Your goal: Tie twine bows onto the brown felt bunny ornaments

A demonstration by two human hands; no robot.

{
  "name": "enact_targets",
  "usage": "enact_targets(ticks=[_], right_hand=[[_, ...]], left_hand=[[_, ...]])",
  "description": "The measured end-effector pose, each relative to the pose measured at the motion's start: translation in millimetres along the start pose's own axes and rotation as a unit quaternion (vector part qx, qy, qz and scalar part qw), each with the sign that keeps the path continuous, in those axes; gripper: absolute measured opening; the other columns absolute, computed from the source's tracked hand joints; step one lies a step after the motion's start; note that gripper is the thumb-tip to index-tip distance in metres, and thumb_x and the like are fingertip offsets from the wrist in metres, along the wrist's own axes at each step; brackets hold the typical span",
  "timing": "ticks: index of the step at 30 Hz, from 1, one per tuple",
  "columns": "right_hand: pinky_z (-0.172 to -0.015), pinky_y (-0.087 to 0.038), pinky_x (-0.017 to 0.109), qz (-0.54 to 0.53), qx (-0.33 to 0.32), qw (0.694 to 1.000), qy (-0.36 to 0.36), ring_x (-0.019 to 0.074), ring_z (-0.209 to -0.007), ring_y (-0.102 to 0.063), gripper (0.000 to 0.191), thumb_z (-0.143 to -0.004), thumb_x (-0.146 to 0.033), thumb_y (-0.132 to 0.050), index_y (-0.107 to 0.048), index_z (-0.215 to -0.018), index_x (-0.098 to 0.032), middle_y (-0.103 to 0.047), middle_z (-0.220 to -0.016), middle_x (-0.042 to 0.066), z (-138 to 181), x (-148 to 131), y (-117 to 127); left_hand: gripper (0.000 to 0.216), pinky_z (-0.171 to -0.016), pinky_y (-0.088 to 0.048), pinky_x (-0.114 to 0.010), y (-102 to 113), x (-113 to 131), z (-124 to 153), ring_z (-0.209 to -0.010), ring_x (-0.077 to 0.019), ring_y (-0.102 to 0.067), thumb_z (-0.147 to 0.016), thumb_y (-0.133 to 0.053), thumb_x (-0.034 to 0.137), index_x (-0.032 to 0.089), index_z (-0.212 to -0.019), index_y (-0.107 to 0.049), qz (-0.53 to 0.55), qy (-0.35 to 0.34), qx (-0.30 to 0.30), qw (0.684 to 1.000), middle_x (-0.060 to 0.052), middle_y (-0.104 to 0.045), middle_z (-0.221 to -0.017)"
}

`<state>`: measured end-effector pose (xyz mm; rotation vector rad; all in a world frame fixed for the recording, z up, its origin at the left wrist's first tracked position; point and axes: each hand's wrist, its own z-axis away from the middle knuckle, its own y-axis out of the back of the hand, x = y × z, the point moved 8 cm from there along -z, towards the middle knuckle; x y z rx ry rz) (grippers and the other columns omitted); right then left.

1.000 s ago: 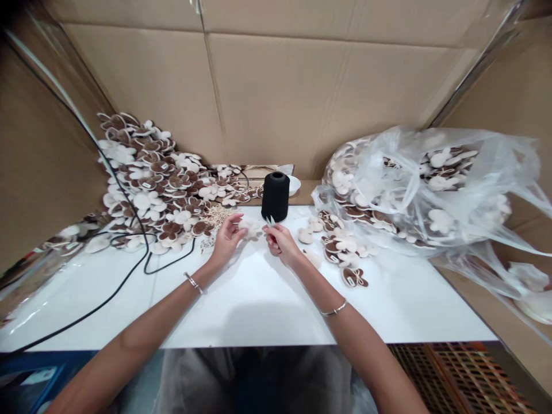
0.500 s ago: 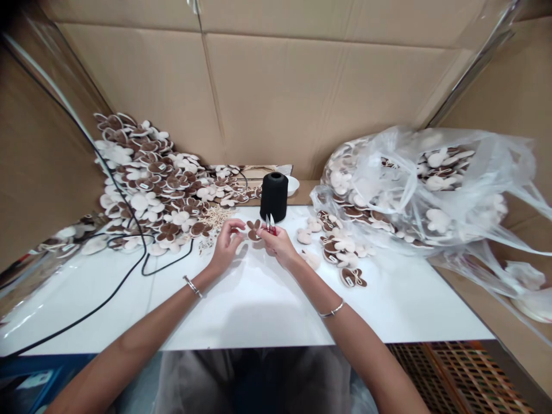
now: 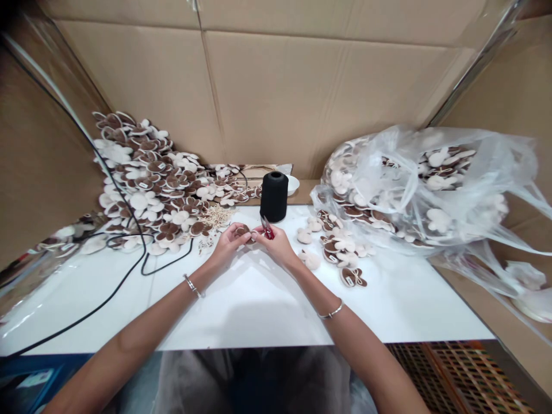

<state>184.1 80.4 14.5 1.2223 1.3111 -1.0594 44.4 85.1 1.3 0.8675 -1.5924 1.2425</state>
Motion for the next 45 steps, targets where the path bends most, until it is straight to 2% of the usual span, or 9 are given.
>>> enact_targets(ticks=[4, 10, 17, 23, 27, 29, 34, 37, 45], right_hand=[[-0.060, -0.038, 0.024, 0.095, -0.006, 0.994, 0.050, 0.0109, -0.063, -0.047, 0.029, -0.077, -0.041, -0.070, -0.064, -0.091, -0.016, -0.059, -0.077, 0.000, 0.9, -8.5, 1.0], [-0.064, -0.039, 0.026, 0.225, -0.003, 0.962, 0.153, 0.0137, -0.066, -0.047, 0.017, -0.084, -0.035, -0.063, -0.063, -0.086, -0.018, -0.056, -0.079, 0.002, 9.8, -30.8, -5.6], [-0.069, -0.042, 0.028, 0.233, 0.013, 0.953, 0.193, 0.0165, -0.073, -0.053, 0.012, -0.088, -0.030, -0.057, -0.063, -0.089, -0.019, -0.062, -0.089, 0.005, 15.0, -36.6, -5.1], [-0.068, -0.043, 0.028, 0.234, 0.029, 0.951, 0.199, 0.0160, -0.070, -0.053, 0.011, -0.088, -0.026, -0.055, -0.064, -0.090, -0.020, -0.064, -0.093, 0.006, 18.3, -35.3, -3.2], [-0.069, -0.044, 0.029, 0.214, 0.041, 0.951, 0.221, 0.0176, -0.077, -0.057, 0.012, -0.087, -0.025, -0.055, -0.065, -0.091, -0.020, -0.065, -0.096, 0.007, 21.9, -38.7, -2.7], [-0.069, -0.044, 0.029, 0.207, 0.052, 0.953, 0.215, 0.0183, -0.079, -0.057, 0.013, -0.087, -0.027, -0.055, -0.065, -0.091, -0.020, -0.065, -0.097, 0.007, 22.3, -38.6, -1.5], [-0.063, -0.042, 0.029, 0.168, 0.083, 0.965, 0.184, 0.0142, -0.063, -0.048, 0.017, -0.087, -0.037, -0.059, -0.065, -0.090, -0.021, -0.065, -0.097, 0.006, 21.5, -34.9, 1.5], [-0.060, -0.040, 0.028, 0.137, 0.089, 0.973, 0.165, 0.0127, -0.059, -0.042, 0.020, -0.084, -0.041, -0.063, -0.064, -0.089, -0.021, -0.063, -0.094, 0.005, 19.8, -31.1, 1.1], [-0.055, -0.034, 0.024, 0.078, 0.008, 0.995, 0.063, 0.0111, -0.059, -0.041, 0.034, -0.079, -0.049, -0.067, -0.065, -0.094, -0.018, -0.057, -0.078, 0.001, 7.5, -27.1, 2.1]], left_hand=[[0.035, -0.064, -0.047, -0.022, 1.5, 3.2, -0.7, -0.069, -0.0112, -0.061, -0.074, -0.077, 0.037, 0.019, -0.092, -0.054, -0.021, -0.011, 0.006, 1.000, 0.002, -0.063, -0.078], [0.031, -0.054, -0.038, -0.019, 10.8, 7.7, -4.0, -0.057, -0.0084, -0.050, -0.077, -0.073, 0.043, 0.018, -0.078, -0.054, -0.133, -0.054, 0.048, 0.988, 0.004, -0.054, -0.065], [0.033, -0.047, -0.036, -0.019, 5.6, -1.4, -4.6, -0.047, -0.0075, -0.047, -0.077, -0.071, 0.045, 0.018, -0.078, -0.053, -0.048, -0.011, 0.032, 0.998, 0.005, -0.055, -0.057], [0.034, -0.050, -0.045, -0.019, 3.4, -12.2, -5.7, -0.051, -0.0086, -0.057, -0.069, -0.080, 0.038, 0.016, -0.076, -0.055, 0.064, 0.079, 0.031, 0.994, 0.002, -0.061, -0.061], [0.034, -0.060, -0.054, -0.028, -6.4, -22.8, -1.1, -0.072, -0.0198, -0.070, -0.074, -0.077, 0.041, 0.014, -0.084, -0.059, 0.116, 0.178, -0.035, 0.977, -0.010, -0.071, -0.086], [0.030, -0.065, -0.056, -0.030, -9.9, -19.8, 0.2, -0.079, -0.0213, -0.071, -0.076, -0.076, 0.039, 0.014, -0.085, -0.059, 0.146, 0.179, -0.052, 0.972, -0.011, -0.071, -0.091], [0.028, -0.071, -0.053, -0.022, -5.8, -4.0, -2.4, -0.073, -0.0117, -0.065, -0.071, -0.081, 0.024, 0.017, -0.073, -0.054, 0.179, 0.105, -0.009, 0.978, 0.000, -0.064, -0.074], [0.030, -0.077, -0.052, -0.024, -5.9, 3.0, -2.8, -0.074, -0.0108, -0.064, -0.068, -0.084, 0.023, 0.017, -0.070, -0.054, 0.187, 0.082, -0.011, 0.979, 0.001, -0.064, -0.074], [0.030, -0.078, -0.051, -0.029, 4.2, 10.1, -3.9, -0.082, -0.0162, -0.066, -0.064, -0.086, 0.026, 0.016, -0.068, -0.058, 0.156, 0.086, -0.006, 0.984, -0.006, -0.072, -0.088]])
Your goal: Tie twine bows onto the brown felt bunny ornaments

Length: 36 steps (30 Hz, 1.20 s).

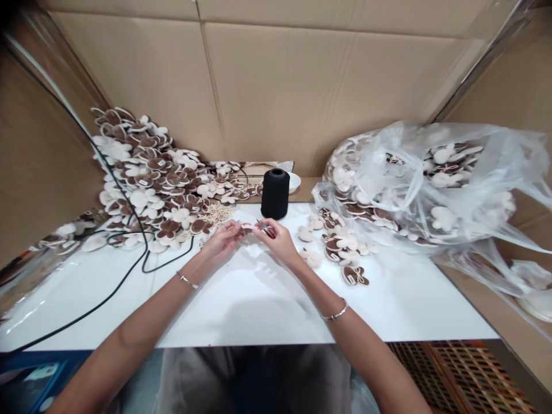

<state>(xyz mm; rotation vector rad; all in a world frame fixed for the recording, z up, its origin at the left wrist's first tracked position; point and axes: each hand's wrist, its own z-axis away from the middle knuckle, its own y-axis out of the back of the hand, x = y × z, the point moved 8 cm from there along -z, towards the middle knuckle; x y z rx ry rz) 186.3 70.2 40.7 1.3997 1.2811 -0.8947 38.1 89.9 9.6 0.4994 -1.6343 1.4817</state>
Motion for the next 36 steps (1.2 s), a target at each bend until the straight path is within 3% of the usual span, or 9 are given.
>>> enact_targets(ticks=[3, 6, 11, 18, 36], right_hand=[[-0.049, -0.029, 0.024, -0.047, -0.069, 0.996, -0.033, 0.0104, -0.053, -0.034, 0.044, -0.090, -0.057, -0.047, -0.065, -0.097, -0.017, -0.047, -0.065, -0.002, -0.5, -2.8, -0.7], [-0.049, -0.028, 0.024, -0.040, -0.119, 0.991, -0.051, 0.0106, -0.050, -0.032, 0.053, -0.095, -0.059, -0.033, -0.063, -0.085, -0.016, -0.036, -0.056, -0.004, 3.4, -7.0, -1.7], [-0.060, -0.035, 0.025, 0.102, -0.160, 0.982, -0.010, 0.0121, -0.058, -0.043, 0.050, -0.097, -0.054, -0.032, -0.056, -0.072, -0.018, -0.050, -0.063, -0.001, 10.2, -17.3, -5.0], [-0.068, -0.035, 0.027, 0.316, -0.158, 0.935, -0.014, 0.0164, -0.068, -0.053, 0.047, -0.100, -0.048, -0.026, -0.055, -0.075, -0.020, -0.058, -0.069, 0.000, 13.7, -18.9, -3.3], [-0.064, -0.031, 0.026, 0.397, -0.144, 0.906, -0.036, 0.0176, -0.071, -0.058, 0.042, -0.101, -0.045, -0.027, -0.053, -0.079, -0.021, -0.064, -0.075, 0.003, 16.6, -21.7, -3.5]], left_hand=[[0.031, -0.079, -0.050, -0.030, 2.3, 2.6, -1.4, -0.083, -0.0168, -0.067, -0.064, -0.086, 0.027, 0.015, -0.065, -0.056, -0.016, -0.003, 0.001, 1.000, -0.006, -0.071, -0.088], [0.032, -0.078, -0.050, -0.030, 3.3, 2.9, -2.2, -0.079, -0.0150, -0.066, -0.065, -0.085, 0.026, 0.015, -0.063, -0.056, -0.035, -0.003, -0.003, 0.999, -0.005, -0.071, -0.086], [0.029, -0.077, -0.049, -0.028, 4.6, 1.7, -1.8, -0.075, -0.0130, -0.064, -0.065, -0.085, 0.025, 0.014, -0.063, -0.058, -0.047, -0.003, -0.006, 0.999, -0.004, -0.071, -0.084], [0.032, -0.077, -0.048, -0.028, 2.3, 0.5, 1.3, -0.071, -0.0122, -0.063, -0.061, -0.087, 0.027, 0.012, -0.063, -0.059, -0.072, 0.009, 0.000, 0.997, -0.006, -0.071, -0.085], [0.034, -0.077, -0.050, -0.028, 2.2, 2.2, 0.4, -0.073, -0.0132, -0.066, -0.059, -0.089, 0.029, 0.012, -0.062, -0.059, -0.102, -0.009, 0.004, 0.995, -0.008, -0.072, -0.088]])
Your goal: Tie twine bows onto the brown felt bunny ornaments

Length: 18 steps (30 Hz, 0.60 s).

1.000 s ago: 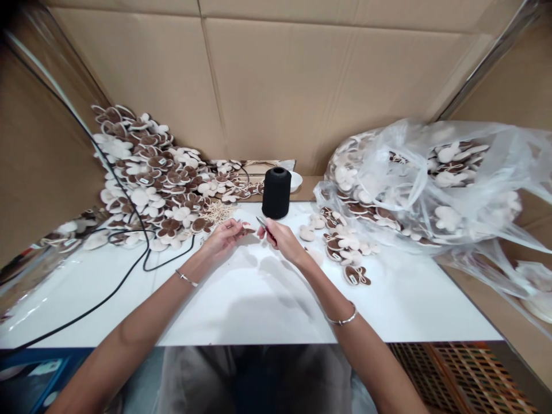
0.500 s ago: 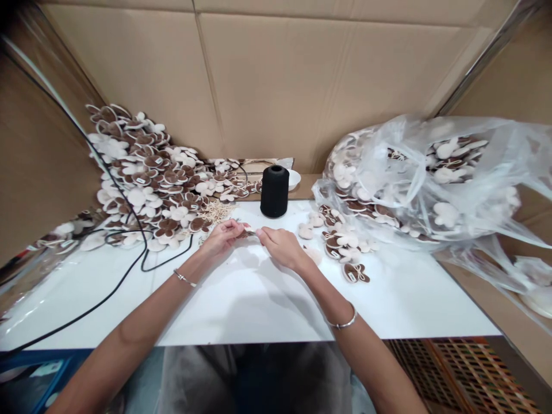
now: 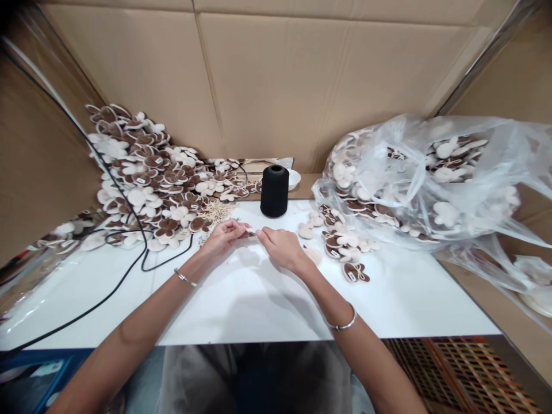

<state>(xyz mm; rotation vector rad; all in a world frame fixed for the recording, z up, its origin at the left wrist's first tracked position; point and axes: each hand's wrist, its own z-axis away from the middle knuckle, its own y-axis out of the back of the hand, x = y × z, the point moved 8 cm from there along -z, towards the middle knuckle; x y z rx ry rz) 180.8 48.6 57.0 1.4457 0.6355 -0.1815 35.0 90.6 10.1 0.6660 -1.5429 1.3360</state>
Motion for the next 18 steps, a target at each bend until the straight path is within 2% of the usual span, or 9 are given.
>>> enact_targets(ticks=[18], right_hand=[[-0.064, -0.032, 0.025, 0.003, -0.009, 1.000, -0.008, 0.0171, -0.071, -0.059, 0.045, -0.100, -0.047, -0.027, -0.054, -0.077, -0.021, -0.066, -0.076, 0.004, 0.4, 3.3, 0.0]], left_hand=[[0.036, -0.076, -0.050, -0.028, -0.7, -2.6, 1.2, -0.073, -0.0130, -0.065, -0.057, -0.090, 0.031, 0.013, -0.062, -0.058, -0.004, 0.014, 0.004, 1.000, -0.006, -0.073, -0.088]])
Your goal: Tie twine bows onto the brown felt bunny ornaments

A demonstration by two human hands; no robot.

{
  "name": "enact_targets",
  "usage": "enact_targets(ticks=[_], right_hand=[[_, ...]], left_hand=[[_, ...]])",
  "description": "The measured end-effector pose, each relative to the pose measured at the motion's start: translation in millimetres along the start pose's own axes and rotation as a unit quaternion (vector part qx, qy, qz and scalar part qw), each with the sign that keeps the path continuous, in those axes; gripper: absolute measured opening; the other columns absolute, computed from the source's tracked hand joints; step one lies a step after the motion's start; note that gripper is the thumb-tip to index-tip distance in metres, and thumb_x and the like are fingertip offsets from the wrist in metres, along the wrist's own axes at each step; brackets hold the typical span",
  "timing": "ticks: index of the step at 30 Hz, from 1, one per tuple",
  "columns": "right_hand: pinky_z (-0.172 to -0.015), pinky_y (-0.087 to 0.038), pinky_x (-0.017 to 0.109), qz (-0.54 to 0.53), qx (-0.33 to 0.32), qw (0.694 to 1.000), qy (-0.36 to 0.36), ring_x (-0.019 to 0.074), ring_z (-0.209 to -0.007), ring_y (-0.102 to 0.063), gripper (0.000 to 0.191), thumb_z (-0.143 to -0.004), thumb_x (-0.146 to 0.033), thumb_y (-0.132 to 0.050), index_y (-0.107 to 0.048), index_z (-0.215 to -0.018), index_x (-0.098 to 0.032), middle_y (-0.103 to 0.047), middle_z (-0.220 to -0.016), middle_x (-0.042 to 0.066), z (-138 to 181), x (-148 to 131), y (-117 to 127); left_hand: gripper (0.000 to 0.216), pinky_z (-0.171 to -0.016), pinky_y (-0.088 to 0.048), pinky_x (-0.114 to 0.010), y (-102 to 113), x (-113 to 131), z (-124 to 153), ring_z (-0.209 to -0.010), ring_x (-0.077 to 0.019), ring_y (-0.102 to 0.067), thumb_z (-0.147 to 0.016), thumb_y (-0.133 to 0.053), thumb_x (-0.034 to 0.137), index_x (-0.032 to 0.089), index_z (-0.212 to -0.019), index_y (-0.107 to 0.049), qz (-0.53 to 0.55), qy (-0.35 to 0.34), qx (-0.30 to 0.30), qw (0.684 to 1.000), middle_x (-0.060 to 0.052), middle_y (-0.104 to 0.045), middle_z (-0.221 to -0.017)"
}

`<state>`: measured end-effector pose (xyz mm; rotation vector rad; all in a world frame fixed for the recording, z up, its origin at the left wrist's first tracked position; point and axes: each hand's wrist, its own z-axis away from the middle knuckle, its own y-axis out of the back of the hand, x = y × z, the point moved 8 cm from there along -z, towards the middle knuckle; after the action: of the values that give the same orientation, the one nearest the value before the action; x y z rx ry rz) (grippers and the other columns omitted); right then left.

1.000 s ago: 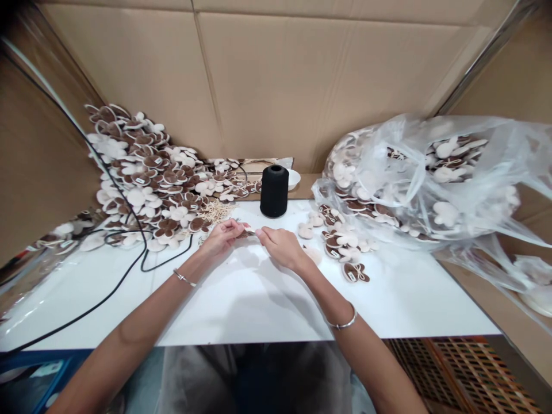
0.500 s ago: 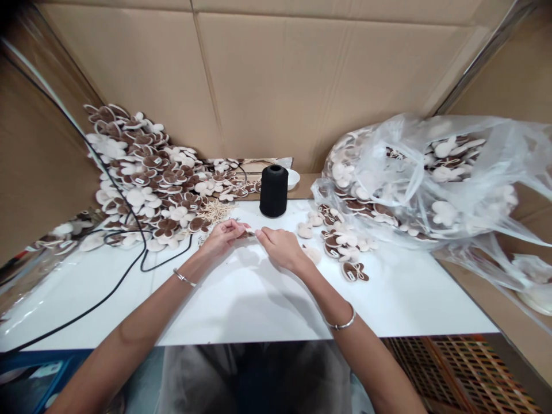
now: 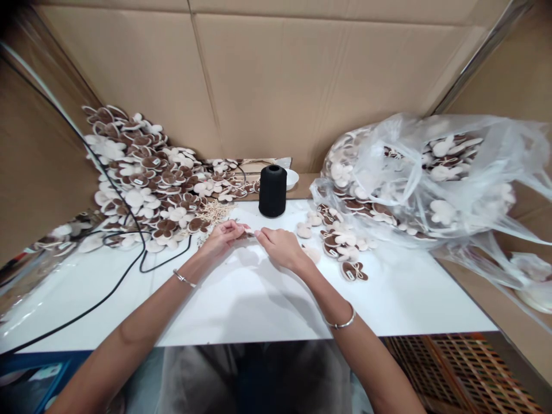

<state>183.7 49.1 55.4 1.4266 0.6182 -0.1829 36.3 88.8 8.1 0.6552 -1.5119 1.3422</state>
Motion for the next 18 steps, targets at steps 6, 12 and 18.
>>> enact_targets(ticks=[6, 12, 18], right_hand=[[-0.065, -0.032, 0.026, -0.001, 0.000, 1.000, 0.003, 0.0172, -0.072, -0.058, 0.045, -0.100, -0.047, -0.027, -0.055, -0.077, -0.021, -0.065, -0.077, 0.004, -0.7, 0.7, -0.4], [-0.066, -0.033, 0.027, -0.017, 0.000, 1.000, 0.005, 0.0181, -0.071, -0.057, 0.046, -0.100, -0.048, -0.027, -0.055, -0.077, -0.020, -0.064, -0.075, 0.004, -0.6, 0.5, -1.6], [-0.067, -0.033, 0.027, -0.056, 0.001, 0.998, 0.010, 0.0175, -0.070, -0.055, 0.047, -0.099, -0.049, -0.028, -0.055, -0.075, -0.020, -0.060, -0.071, 0.002, -2.3, 3.7, -3.9]], left_hand=[[0.037, -0.077, -0.050, -0.028, -0.5, 0.3, -0.1, -0.073, -0.0127, -0.065, -0.057, -0.089, 0.030, 0.013, -0.061, -0.057, 0.005, -0.001, -0.003, 1.000, -0.007, -0.072, -0.088], [0.035, -0.077, -0.050, -0.029, 0.2, -1.5, 0.5, -0.073, -0.0133, -0.065, -0.060, -0.088, 0.028, 0.013, -0.061, -0.057, 0.006, 0.000, -0.002, 1.000, -0.008, -0.072, -0.089], [0.036, -0.076, -0.049, -0.030, -1.2, -1.3, 0.7, -0.072, -0.0134, -0.064, -0.059, -0.088, 0.029, 0.013, -0.062, -0.056, 0.010, -0.002, -0.005, 1.000, -0.008, -0.072, -0.088]])
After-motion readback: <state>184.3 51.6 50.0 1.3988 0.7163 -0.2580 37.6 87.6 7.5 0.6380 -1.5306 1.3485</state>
